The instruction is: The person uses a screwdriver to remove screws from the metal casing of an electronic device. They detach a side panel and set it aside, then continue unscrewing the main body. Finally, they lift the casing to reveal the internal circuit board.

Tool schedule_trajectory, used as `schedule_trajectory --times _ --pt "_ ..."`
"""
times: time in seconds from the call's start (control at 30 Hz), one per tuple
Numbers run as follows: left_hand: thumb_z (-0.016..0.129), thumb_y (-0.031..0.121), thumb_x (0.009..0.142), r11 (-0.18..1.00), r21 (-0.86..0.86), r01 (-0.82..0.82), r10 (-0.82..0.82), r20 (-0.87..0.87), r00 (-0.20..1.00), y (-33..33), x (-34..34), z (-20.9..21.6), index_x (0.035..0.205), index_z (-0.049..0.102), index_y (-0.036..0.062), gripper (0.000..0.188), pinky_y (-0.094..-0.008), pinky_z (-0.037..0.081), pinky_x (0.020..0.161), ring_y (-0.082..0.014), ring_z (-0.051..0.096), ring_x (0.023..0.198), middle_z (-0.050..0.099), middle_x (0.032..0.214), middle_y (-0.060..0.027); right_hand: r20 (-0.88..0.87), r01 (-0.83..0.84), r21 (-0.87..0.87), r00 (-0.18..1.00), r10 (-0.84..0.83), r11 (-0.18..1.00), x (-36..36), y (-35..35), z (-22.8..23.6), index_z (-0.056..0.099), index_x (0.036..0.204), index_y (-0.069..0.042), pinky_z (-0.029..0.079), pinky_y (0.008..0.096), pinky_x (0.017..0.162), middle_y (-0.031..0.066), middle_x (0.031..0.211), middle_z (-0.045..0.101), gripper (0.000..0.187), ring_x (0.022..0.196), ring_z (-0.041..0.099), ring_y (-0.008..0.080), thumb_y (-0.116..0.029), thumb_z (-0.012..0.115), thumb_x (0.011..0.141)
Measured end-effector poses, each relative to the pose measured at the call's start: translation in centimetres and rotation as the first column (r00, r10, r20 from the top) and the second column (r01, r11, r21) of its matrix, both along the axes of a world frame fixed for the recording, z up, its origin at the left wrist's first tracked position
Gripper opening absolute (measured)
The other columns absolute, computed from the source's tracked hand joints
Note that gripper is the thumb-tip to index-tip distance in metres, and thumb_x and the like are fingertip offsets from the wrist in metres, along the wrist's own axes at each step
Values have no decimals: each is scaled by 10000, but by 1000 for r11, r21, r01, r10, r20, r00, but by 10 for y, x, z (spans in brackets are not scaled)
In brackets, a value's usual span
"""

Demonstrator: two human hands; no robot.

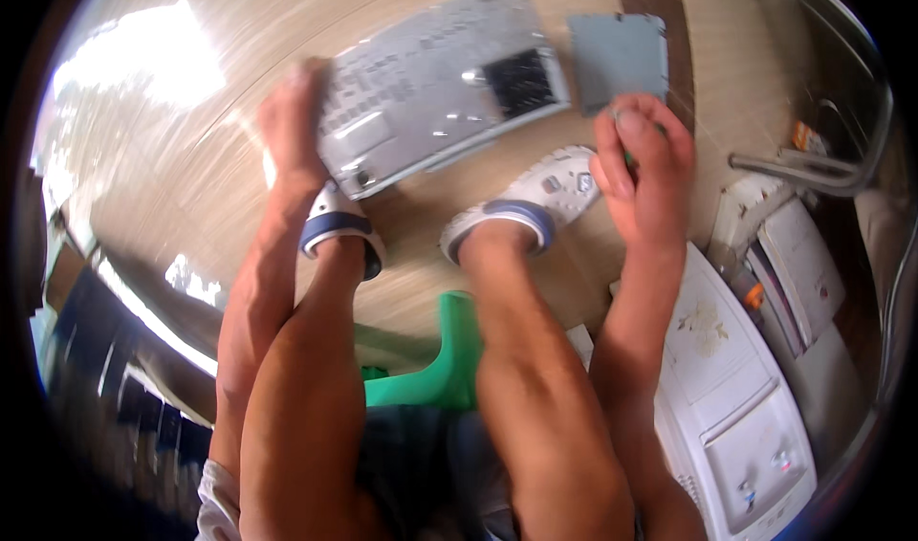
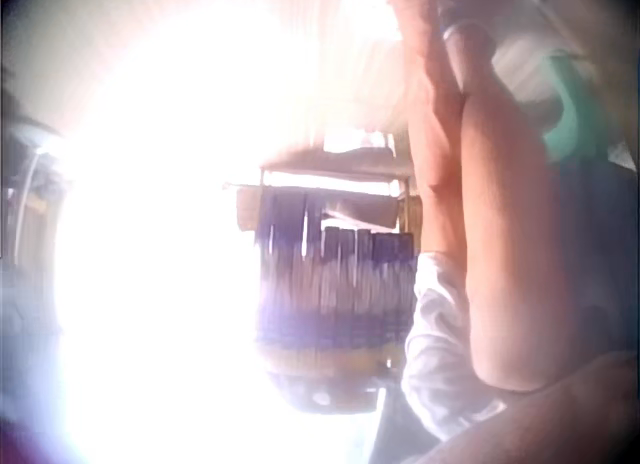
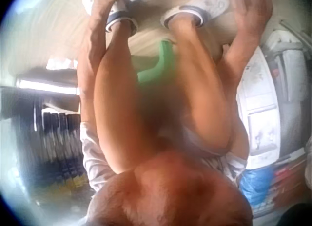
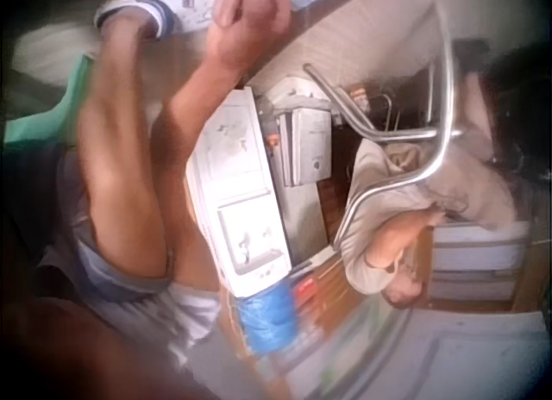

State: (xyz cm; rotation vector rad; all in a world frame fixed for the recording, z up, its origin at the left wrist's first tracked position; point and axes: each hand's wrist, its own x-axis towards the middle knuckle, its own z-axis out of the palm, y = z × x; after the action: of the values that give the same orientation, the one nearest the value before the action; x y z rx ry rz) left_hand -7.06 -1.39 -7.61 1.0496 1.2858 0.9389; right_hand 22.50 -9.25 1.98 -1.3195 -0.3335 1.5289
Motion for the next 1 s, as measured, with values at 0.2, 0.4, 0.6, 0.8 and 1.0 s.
schedule_trajectory --times 0.2,0.4,0.6,0.8,1.0 --pt "462 445 1042 999 5 41 -42 135 990 0 13 2 776 562 -8 535 -327 396 619 -149 436 652 473 650 -35 631 -516 136 703 328 846 -83 23 40 625 935 -7 305 192 471 30 783 601 118 526 434 49 -82 697 880" --pt "461 432 1053 996 60 65 -74 161 984 1 6 -2 786 577 -10 529 -332 407 632 -157 441 671 496 676 -68 890 -794 76 326 318 603 -139 38 21 668 937 0 477 250 549 58 782 647 191 646 612 111 91 732 782" --pt "435 488 1043 984 44 175 -180 153 972 1 0 2 935 665 -38 585 -293 426 672 -122 488 733 587 780 -40 951 -810 -74 118 286 582 -139 32 13 667 942 -22 517 287 582 67 818 660 194 663 650 159 85 724 792" --pt "439 507 1038 975 121 188 -200 98 975 5 -1 9 930 674 -42 607 -315 446 695 -157 515 736 593 766 -81 969 -876 -127 -9 248 465 -137 37 16 665 931 -41 510 305 564 62 808 646 219 653 654 191 76 738 761" --pt "444 517 1034 972 105 211 -220 85 972 7 -2 7 939 683 -39 613 -318 450 699 -160 521 734 589 743 -85 977 -903 -122 -37 210 411 -140 42 12 632 901 -85 505 351 529 50 753 546 238 602 613 234 16 753 721"
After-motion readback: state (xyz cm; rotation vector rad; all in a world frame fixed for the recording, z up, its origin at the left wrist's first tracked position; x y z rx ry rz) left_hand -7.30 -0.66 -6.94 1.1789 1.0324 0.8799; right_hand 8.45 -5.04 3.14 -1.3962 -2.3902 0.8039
